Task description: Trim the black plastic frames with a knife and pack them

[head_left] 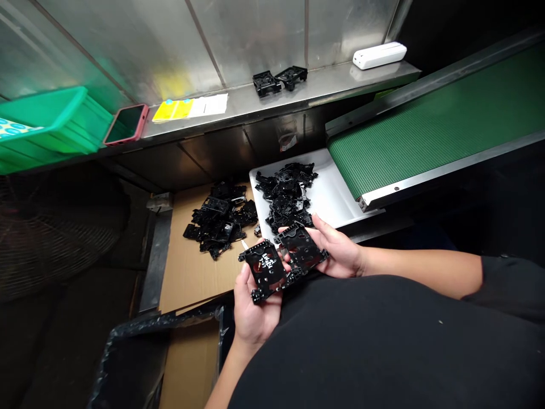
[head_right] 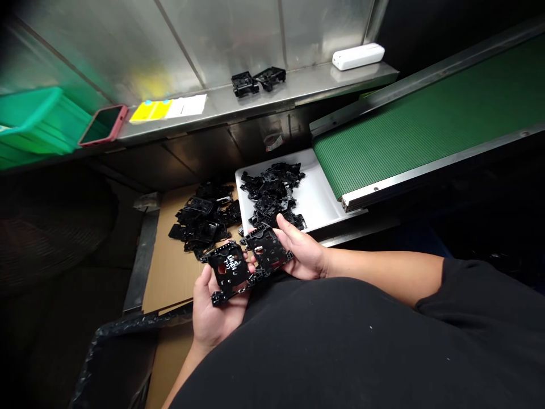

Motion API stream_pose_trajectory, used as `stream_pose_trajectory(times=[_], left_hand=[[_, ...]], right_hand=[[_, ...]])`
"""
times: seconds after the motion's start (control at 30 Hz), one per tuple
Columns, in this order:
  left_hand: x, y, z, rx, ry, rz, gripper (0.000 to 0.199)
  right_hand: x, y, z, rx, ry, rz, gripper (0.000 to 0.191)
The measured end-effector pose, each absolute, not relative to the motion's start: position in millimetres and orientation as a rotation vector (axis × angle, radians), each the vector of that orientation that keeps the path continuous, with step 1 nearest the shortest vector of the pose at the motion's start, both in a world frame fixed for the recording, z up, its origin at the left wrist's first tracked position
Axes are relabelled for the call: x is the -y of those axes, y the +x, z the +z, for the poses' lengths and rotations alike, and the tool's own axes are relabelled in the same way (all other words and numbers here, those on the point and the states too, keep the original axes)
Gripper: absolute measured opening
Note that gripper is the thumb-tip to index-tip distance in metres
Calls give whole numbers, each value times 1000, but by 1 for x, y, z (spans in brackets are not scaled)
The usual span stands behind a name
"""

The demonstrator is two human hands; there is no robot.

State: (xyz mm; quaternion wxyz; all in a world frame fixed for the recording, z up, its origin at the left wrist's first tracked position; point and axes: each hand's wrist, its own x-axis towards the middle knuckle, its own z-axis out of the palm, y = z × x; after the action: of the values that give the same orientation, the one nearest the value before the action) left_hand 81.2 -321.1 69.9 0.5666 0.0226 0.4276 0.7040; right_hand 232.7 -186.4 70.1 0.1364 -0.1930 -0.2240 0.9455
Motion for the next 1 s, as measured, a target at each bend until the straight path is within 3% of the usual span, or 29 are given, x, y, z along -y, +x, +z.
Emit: stream_pose_trajectory(times=[1.0], left_hand=[[337, 61, 68, -1064, -37, 1635, 40]], right_hand=[[203, 223, 60, 505, -419, 2782, 88]])
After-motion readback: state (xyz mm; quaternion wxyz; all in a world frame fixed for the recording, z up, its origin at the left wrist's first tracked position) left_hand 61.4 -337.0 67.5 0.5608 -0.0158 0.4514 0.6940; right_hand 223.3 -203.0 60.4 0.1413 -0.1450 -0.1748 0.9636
